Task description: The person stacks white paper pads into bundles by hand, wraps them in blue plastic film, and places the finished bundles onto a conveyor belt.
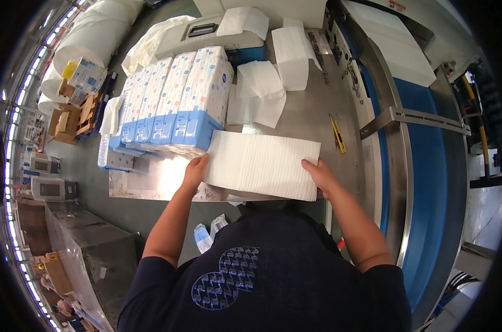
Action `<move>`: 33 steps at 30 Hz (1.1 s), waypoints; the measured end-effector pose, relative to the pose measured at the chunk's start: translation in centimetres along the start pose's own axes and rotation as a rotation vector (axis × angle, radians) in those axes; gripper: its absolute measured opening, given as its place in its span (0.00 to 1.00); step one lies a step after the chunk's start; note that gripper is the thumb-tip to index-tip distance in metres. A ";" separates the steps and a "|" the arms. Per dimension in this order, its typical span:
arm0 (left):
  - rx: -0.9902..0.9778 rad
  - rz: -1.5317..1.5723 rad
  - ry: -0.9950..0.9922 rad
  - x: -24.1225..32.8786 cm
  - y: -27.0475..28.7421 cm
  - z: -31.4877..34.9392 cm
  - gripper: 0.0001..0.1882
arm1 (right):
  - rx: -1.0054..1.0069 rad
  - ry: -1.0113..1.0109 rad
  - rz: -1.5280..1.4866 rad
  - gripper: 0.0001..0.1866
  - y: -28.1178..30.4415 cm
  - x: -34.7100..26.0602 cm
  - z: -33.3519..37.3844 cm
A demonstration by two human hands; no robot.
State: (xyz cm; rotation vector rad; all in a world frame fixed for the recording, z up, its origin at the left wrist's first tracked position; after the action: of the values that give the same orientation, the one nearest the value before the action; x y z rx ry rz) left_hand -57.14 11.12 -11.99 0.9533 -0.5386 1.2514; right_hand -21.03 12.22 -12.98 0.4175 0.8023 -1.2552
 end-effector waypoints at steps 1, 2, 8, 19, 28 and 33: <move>-0.057 -0.054 0.013 0.8 -0.8 -0.4 0.29 | -0.034 -0.031 0.052 0.28 -0.3 -0.5 -0.3; -0.116 -0.110 0.026 1.8 -2.0 -0.5 0.31 | -0.037 0.000 0.049 0.28 -1.0 -1.0 -0.7; -0.139 -0.043 -0.402 3.4 -5.8 2.0 0.41 | 0.134 0.467 0.079 0.33 -1.5 -2.9 1.6; -0.026 0.236 -0.370 5.3 -1.9 3.0 0.32 | 0.099 0.403 0.047 0.43 2.1 -1.9 5.1; 0.214 -0.204 -0.327 9.1 -3.0 4.4 0.29 | -0.068 0.065 -0.306 0.48 -1.7 1.6 3.1; 0.443 -0.590 -0.450 9.3 -1.8 7.8 0.27 | 0.031 0.113 -0.388 0.44 -1.1 2.1 2.8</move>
State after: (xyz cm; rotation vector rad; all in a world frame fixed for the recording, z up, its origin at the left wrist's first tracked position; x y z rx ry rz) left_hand -51.79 9.63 -1.00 1.6486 -0.2836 0.6216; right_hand -21.01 8.59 -12.49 0.3704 0.9933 -1.6157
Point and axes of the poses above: each hand's wrist, its own z-axis away from the middle knuckle, its own y-axis out of the back of the hand, x = y × z, the point moved 6 cm from there along -z, towards the middle knuckle, and after that the axes turned 9 degrees about -x, right-handed, at the moved point
